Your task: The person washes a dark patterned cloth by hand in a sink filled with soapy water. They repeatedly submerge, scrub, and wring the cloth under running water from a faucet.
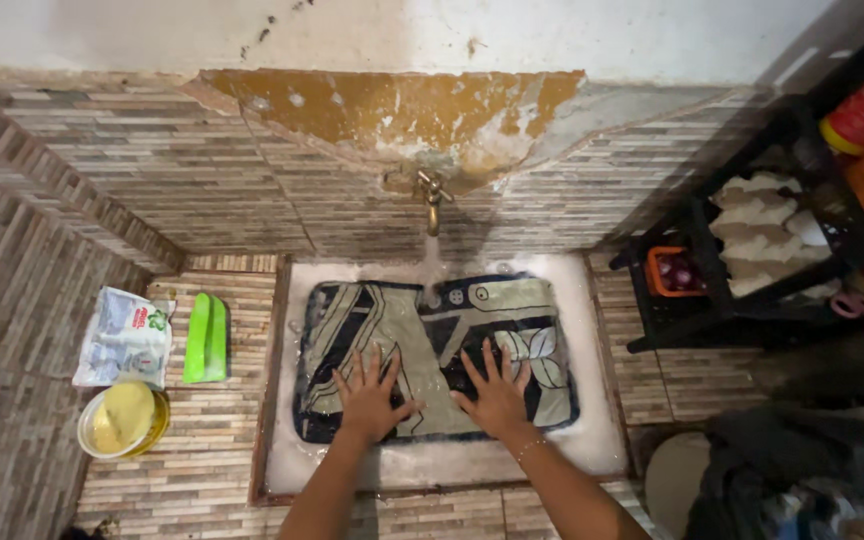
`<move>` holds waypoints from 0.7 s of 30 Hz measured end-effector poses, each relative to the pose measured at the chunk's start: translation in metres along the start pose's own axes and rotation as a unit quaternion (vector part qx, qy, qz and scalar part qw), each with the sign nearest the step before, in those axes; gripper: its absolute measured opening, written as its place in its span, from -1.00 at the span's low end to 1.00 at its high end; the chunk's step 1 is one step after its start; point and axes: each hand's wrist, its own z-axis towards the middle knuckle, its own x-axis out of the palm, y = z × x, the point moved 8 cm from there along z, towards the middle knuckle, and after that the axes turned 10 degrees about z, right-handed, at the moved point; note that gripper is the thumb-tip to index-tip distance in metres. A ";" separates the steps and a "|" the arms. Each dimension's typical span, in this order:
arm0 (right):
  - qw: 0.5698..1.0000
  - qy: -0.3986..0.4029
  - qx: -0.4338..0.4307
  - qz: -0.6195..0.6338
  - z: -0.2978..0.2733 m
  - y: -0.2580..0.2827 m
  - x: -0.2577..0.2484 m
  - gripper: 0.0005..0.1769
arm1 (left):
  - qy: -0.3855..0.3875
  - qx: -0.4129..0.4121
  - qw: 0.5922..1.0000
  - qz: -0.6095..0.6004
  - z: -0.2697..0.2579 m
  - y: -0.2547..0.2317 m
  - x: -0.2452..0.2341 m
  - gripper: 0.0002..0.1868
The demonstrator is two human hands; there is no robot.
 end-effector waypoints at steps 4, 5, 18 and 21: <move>0.999 -0.003 -0.047 -0.006 0.012 -0.002 -0.007 -0.08 | -0.055 -0.009 0.998 0.006 0.009 0.002 0.000 0.19; 0.998 0.012 -0.055 -0.002 0.015 -0.007 -0.009 -0.07 | -0.051 -0.014 0.999 0.003 0.010 0.001 0.003 0.19; 0.995 0.086 0.008 -0.040 0.072 -0.031 0.014 -0.01 | 0.070 -0.041 0.995 0.065 0.073 0.004 -0.009 0.22; 0.988 0.145 0.032 -0.038 0.089 -0.033 0.013 0.06 | 0.064 -0.025 0.995 0.068 0.082 0.007 -0.010 0.23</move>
